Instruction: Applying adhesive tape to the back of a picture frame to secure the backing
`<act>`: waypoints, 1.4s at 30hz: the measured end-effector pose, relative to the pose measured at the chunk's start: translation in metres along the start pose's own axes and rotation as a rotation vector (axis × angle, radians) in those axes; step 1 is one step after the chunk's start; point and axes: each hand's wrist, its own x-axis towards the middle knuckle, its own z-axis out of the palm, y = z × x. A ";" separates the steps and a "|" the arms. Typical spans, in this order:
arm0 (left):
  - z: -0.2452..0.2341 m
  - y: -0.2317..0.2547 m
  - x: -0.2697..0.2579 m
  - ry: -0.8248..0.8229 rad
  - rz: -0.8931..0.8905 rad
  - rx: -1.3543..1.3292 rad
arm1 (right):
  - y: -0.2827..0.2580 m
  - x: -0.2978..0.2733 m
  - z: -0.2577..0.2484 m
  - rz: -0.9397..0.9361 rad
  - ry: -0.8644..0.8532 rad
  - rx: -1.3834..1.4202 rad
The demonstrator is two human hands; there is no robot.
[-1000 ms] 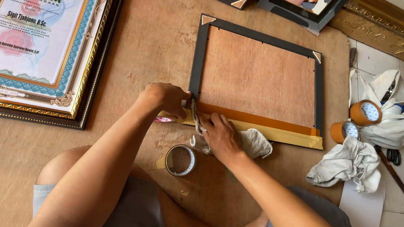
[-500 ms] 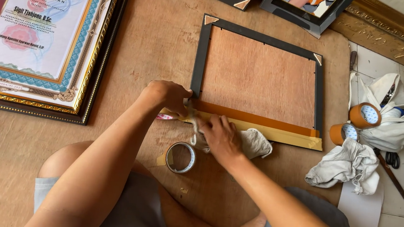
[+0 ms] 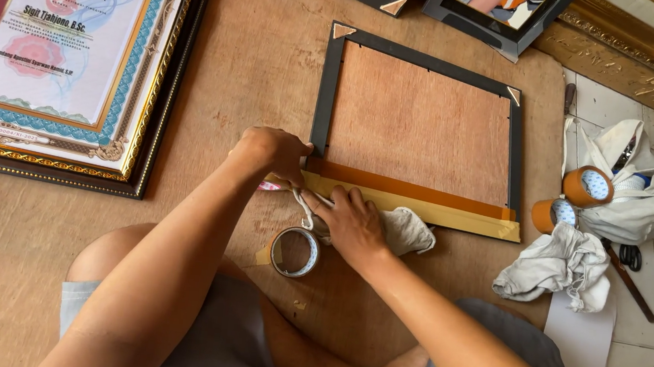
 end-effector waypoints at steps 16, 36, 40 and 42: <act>0.022 0.008 0.018 0.123 -0.022 0.018 | 0.063 -0.122 -0.048 0.709 0.139 0.171; 0.024 0.007 0.014 0.187 -0.005 -0.075 | -0.003 -0.106 -0.050 0.884 -0.336 0.500; 0.011 0.004 -0.001 0.204 -0.025 -0.098 | -0.002 -0.056 -0.050 0.945 -0.284 0.607; 0.011 0.000 0.006 0.178 -0.028 -0.089 | -0.001 -0.026 -0.049 0.866 -0.200 0.663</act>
